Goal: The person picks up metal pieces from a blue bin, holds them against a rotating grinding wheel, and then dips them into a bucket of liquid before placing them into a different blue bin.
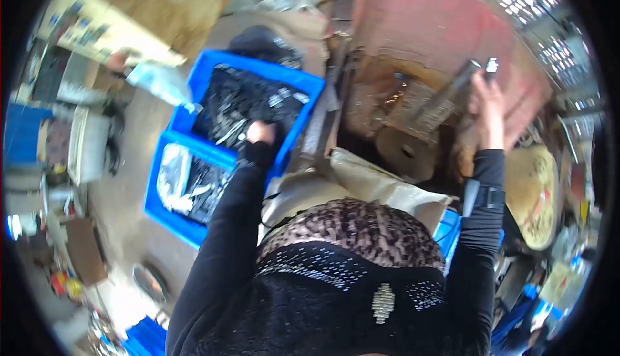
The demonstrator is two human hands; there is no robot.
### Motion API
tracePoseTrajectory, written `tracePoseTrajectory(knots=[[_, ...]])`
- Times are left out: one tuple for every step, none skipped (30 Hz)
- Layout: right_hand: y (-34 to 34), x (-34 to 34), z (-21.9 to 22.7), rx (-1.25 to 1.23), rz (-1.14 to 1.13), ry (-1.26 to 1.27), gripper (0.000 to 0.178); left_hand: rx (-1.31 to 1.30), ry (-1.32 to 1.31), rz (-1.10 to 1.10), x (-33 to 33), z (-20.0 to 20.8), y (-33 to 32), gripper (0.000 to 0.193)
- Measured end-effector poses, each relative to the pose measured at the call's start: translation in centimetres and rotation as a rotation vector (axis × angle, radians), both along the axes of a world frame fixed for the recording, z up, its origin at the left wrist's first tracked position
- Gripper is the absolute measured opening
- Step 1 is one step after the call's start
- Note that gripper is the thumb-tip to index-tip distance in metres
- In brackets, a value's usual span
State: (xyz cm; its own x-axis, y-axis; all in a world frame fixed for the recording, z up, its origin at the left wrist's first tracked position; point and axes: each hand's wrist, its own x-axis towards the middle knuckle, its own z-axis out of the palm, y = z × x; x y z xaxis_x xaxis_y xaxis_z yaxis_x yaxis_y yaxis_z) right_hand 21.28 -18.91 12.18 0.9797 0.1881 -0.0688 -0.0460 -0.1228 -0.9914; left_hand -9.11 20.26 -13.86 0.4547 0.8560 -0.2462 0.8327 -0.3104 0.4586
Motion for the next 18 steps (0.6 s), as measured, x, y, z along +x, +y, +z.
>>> tracePoseTrajectory(knots=[[-1.4,-1.0,-0.2,0.102,0.119,0.072,0.042,-0.017,0.023,0.012,-0.2,-0.4,0.4,0.033],[-2.1,-1.9,-0.9,0.285,0.229,0.187,0.041,-0.045,-0.032,-0.011,-0.5,-0.7,0.5,0.032],[-2.9,-2.5,-1.3,0.459,0.322,0.294,0.040,-0.051,-0.089,-0.032,-1.0,-0.9,0.8,0.031],[-3.8,-3.4,-1.7,0.521,0.311,0.323,0.037,-0.056,-0.159,0.013,-1.2,-1.2,0.8,0.030],[-4.3,-4.7,-2.6,0.563,0.264,0.364,0.034,-0.068,-0.224,0.068,-1.5,-1.3,0.9,0.029],[-4.9,-5.6,-2.9,0.579,0.271,0.392,0.037,0.041,-0.262,0.062,-1.7,-1.1,1.1,0.025],[-5.6,-6.4,-3.2,0.586,0.286,0.394,0.038,0.099,-0.270,0.064,-1.8,-0.8,1.2,0.021],[-6.0,-7.1,-3.5,0.567,0.281,0.385,0.039,0.023,-0.478,0.120,-2.0,-0.1,1.1,0.017],[-6.5,-7.8,-3.7,0.565,0.292,0.374,0.039,-0.156,-0.626,0.227,-1.8,0.8,0.9,0.015],[-6.9,-8.5,-3.9,0.557,0.294,0.356,0.038,-0.252,-0.781,0.211,-1.7,2.0,0.4,0.013],[-7.3,-9.2,-4.0,0.554,0.289,0.357,0.039,-0.298,-0.862,0.164,-1.5,3.4,-0.1,0.012],[-7.5,-9.8,-4.1,0.537,0.279,0.344,0.039,-0.311,-0.929,0.137,-0.9,5.0,-0.8,0.008],[-7.8,-10.4,-4.1,0.537,0.287,0.332,0.040,-0.389,-1.005,0.149,-0.3,6.7,-1.7,0.005],[-8.1,-11.0,-4.0,0.505,0.289,0.319,0.041,-0.306,-0.989,0.049,0.3,8.4,-2.8,0.012],[-8.4,-11.5,-3.9,0.477,0.269,0.339,0.041,-0.333,-1.060,-0.012,1.1,10.0,-4.1,0.025],[-8.7,-12.0,-3.8,0.461,0.281,0.322,0.040,-0.326,-1.081,-0.119,1.8,11.6,-5.3,0.029],[-9.0,-12.5,-3.7,0.410,0.239,0.333,0.040,-0.317,-1.130,-0.264,2.7,13.1,-6.4,0.033],[-9.2,-13.1,-3.8,0.394,0.208,0.329,0.040,-0.393,-1.127,-0.289,3.9,14.4,-7.8,0.027]])
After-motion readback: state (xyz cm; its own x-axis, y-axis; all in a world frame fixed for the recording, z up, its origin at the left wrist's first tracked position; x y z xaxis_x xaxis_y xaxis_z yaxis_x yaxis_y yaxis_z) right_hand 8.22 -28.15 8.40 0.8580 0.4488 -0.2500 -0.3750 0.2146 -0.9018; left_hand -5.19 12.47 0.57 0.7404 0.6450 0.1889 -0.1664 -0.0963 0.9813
